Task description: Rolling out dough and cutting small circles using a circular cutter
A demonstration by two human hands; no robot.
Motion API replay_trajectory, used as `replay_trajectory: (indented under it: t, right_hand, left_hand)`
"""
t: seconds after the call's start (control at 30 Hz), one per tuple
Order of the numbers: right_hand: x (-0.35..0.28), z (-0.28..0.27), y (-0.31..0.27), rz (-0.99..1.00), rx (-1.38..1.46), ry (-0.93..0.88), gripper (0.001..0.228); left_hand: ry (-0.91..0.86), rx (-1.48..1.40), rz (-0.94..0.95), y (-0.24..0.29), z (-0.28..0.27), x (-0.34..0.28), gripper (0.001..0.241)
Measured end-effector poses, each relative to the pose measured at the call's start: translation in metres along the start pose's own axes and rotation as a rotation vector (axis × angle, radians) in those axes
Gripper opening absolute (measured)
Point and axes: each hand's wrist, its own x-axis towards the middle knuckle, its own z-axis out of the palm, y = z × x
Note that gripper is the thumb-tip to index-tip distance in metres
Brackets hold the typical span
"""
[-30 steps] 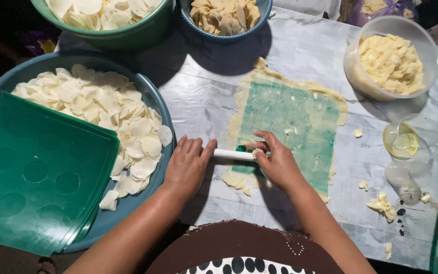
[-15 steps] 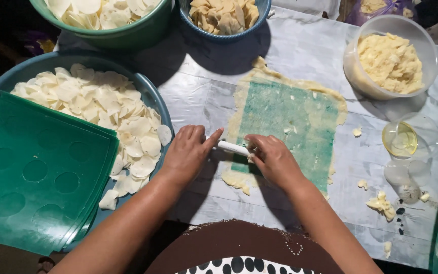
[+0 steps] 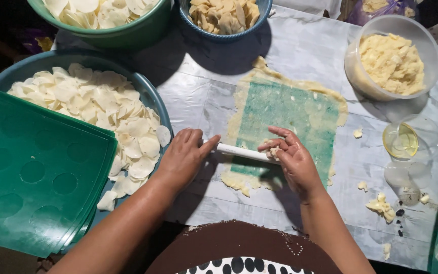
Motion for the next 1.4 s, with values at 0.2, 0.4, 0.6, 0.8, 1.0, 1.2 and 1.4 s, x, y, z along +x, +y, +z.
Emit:
replay_trajectory:
  t: [0.2, 0.4, 0.6, 0.8, 1.0, 1.2, 1.4]
  right_hand:
    - [-0.026, -0.003, -0.025, -0.321, -1.008, 0.039, 0.038]
    - [-0.061, -0.028, 0.0, -0.426, -1.644, 0.015, 0.043]
    - [-0.123, -0.098, 0.084, -0.512, -1.613, -0.119, 0.057]
    - [-0.161, -0.063, 0.086, -0.405, -1.55, -0.025, 0.049]
    - [-0.101, 0.004, 0.043, -0.37, -1.348, -0.19, 0.028]
    - [-0.058, 0.043, 0.067, -0.675, -1.493, -0.159, 0.031]
    - [-0.041, 0.035, 0.063, -0.509, -1.384, -0.148, 0.009]
  left_hand:
    - [0.077, -0.007, -0.023, 0.013, 0.001, -0.01, 0.038]
    - [0.092, -0.105, -0.047, 0.031, 0.004, -0.012, 0.034]
    - [-0.317, -0.412, -0.051, 0.055, -0.016, -0.068, 0.072]
    - [-0.373, -0.338, 0.004, 0.075, -0.015, -0.091, 0.055]
    - [-0.374, -0.35, 0.052, 0.076, -0.023, -0.097, 0.058]
    - [-0.07, -0.192, 0.05, 0.083, -0.013, -0.105, 0.024]
    - [-0.008, -0.145, 0.006, 0.079, -0.02, -0.097, 0.023]
